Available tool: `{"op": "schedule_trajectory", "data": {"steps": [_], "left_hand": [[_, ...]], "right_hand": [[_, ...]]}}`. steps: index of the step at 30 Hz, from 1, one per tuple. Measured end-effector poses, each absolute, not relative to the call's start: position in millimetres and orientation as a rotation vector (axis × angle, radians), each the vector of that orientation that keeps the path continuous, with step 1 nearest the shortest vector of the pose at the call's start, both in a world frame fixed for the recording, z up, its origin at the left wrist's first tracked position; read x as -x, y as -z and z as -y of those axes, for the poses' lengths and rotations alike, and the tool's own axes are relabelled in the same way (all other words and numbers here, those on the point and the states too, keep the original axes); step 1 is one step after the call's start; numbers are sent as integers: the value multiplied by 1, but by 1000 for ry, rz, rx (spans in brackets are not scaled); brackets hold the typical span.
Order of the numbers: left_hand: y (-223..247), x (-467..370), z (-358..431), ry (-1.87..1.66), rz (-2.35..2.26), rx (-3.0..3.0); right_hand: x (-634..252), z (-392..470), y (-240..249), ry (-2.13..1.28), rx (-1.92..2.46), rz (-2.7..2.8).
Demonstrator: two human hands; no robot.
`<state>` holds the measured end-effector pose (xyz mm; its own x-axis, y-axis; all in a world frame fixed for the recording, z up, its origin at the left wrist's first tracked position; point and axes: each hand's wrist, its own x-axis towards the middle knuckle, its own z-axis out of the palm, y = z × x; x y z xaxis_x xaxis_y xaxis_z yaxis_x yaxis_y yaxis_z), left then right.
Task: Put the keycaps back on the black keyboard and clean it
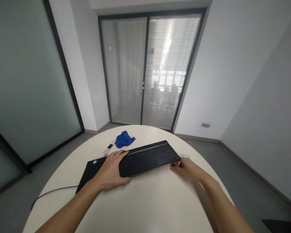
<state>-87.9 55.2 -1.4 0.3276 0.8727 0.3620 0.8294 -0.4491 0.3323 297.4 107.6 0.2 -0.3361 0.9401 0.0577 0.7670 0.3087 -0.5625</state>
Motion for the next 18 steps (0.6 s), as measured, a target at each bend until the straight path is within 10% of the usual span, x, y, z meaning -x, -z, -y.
{"op": "schedule_trajectory", "data": {"steps": [18], "left_hand": [[1,88,-56,-769,-1598,-2474]], "right_hand": [[-325,-146,35,-251,1848,1679]]}}
